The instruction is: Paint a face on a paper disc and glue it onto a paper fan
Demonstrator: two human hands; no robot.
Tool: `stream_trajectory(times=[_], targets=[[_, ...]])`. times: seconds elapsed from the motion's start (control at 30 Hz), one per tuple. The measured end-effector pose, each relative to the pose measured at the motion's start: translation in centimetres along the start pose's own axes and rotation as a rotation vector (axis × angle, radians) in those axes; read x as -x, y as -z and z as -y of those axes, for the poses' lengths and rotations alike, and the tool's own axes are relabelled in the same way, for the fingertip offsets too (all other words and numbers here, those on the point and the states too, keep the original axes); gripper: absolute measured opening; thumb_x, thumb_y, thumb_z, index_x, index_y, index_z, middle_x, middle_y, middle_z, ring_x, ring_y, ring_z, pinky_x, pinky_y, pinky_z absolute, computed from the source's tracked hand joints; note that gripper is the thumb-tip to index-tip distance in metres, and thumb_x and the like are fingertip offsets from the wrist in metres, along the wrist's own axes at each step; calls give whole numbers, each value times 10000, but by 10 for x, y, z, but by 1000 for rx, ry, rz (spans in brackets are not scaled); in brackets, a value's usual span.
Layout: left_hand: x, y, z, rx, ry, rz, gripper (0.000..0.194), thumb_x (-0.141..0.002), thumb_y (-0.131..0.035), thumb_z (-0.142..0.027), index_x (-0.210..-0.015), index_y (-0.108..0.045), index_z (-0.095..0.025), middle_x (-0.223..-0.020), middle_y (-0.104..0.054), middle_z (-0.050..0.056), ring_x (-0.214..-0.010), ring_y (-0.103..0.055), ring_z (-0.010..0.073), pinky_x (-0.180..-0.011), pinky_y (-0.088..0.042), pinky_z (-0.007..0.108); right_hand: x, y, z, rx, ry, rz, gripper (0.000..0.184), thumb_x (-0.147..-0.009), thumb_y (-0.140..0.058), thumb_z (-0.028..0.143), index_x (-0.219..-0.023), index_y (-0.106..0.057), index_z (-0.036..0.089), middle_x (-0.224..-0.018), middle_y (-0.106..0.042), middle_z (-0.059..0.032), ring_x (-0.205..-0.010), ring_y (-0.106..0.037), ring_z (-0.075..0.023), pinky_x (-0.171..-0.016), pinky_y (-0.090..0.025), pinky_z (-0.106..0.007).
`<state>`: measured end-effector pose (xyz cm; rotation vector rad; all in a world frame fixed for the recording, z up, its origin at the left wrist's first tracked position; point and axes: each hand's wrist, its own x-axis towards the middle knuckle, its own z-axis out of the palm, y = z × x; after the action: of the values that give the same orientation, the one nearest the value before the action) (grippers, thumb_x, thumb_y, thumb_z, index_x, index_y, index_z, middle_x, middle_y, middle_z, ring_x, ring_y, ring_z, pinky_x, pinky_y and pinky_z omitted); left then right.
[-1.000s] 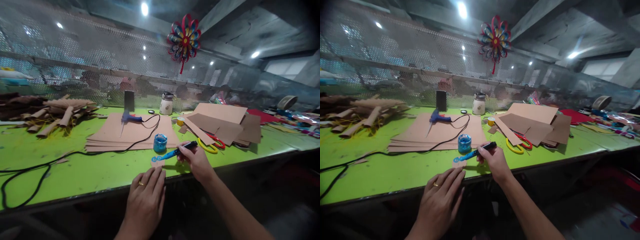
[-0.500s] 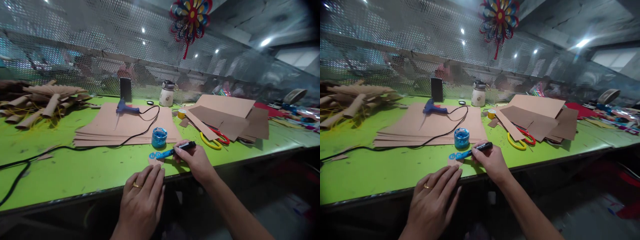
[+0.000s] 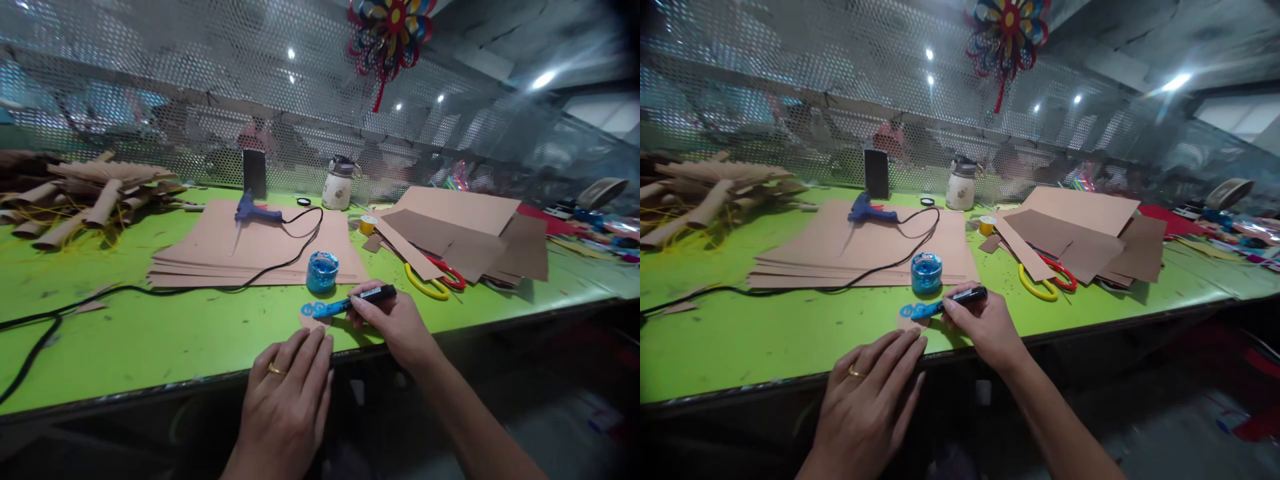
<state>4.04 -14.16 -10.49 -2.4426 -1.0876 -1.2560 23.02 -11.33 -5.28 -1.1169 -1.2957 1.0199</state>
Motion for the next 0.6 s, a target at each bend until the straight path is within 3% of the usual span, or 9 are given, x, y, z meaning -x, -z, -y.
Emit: stream_trajectory(times=[0.6], targets=[[-2,1,0,1,-7,-14,332,-904,-553,-200,-1233,-597,-196,-1266,-637,38,-1150,-571,228,-971,-349,396,0,2,2,-4,-2,0,217,-807,-706,355,-859,-655,151,-657,-661,-11,-588,-596,-131,-591,-499,-257]])
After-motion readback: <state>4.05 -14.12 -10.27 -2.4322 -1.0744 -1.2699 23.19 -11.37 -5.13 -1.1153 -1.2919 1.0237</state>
